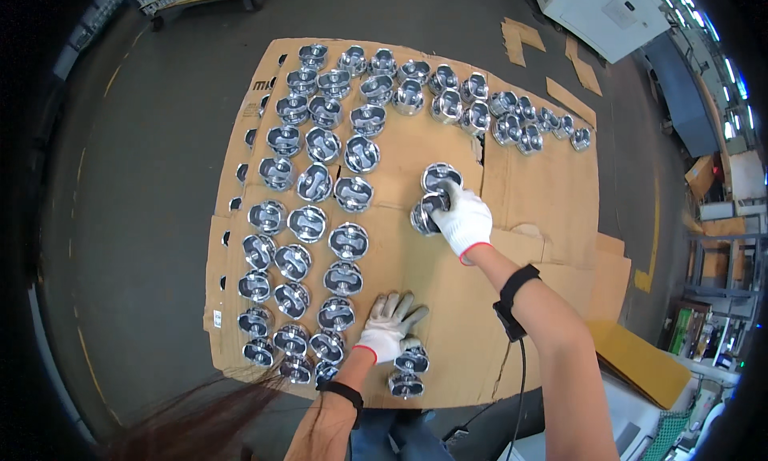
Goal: Testing pistons in a measurement jig and organizing them on a pallet.
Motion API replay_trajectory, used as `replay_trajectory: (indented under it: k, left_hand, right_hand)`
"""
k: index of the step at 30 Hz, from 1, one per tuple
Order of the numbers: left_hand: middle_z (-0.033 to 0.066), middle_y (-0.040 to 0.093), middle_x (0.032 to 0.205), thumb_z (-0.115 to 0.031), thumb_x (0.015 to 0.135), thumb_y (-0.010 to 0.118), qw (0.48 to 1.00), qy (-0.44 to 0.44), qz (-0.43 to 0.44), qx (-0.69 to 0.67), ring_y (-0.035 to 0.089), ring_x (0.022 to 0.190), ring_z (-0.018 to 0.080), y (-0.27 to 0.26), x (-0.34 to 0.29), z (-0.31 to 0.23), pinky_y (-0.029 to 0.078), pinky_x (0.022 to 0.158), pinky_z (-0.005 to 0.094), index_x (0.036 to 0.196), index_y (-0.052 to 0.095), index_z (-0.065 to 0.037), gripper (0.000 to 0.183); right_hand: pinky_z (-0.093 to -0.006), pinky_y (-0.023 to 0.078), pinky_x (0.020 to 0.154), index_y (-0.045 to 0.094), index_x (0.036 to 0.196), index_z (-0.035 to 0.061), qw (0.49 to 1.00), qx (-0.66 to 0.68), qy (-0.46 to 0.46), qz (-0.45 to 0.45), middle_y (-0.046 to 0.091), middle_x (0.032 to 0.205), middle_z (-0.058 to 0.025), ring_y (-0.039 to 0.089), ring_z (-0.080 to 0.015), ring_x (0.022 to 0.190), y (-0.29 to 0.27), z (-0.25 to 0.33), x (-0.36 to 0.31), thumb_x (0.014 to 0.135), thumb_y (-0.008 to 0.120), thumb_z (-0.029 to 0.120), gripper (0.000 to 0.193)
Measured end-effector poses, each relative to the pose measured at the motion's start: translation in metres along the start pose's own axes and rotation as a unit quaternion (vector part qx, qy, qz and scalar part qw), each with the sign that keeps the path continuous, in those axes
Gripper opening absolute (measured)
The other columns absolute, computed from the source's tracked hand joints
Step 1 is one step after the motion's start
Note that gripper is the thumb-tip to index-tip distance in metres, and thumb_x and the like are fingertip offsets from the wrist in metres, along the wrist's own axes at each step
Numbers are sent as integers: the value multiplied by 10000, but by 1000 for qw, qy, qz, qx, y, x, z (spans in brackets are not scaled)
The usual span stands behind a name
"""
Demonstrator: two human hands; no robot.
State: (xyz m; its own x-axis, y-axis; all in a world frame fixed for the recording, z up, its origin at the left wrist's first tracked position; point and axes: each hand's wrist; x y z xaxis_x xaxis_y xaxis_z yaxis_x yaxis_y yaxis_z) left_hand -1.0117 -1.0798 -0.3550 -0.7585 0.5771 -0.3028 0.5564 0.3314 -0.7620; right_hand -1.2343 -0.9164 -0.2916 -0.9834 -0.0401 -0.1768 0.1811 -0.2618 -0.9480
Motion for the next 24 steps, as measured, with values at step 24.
replay_trajectory:
  k: [24]
  left_hand:
    - [99, 353, 1529, -469, 946, 516, 999, -9, -3, 45, 283, 1400, 344, 8, 7, -6, 125, 1179, 523, 1483, 423, -275, 579]
  right_hand:
    - [-446, 515, 802, 452, 1397, 109, 977, -15, -212, 28, 636, 978, -142, 625, -336, 938, 21, 52, -2, 746, 639, 37, 682]
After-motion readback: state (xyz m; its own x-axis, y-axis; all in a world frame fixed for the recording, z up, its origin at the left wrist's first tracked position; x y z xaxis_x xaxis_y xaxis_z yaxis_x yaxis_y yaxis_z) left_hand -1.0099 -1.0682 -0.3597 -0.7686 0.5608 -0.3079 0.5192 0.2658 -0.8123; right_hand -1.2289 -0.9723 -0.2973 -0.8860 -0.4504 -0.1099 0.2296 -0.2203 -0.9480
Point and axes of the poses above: each hand's wrist, its own x-axis towards the middle knuckle, its own y-axis out of the palm, z = x × y
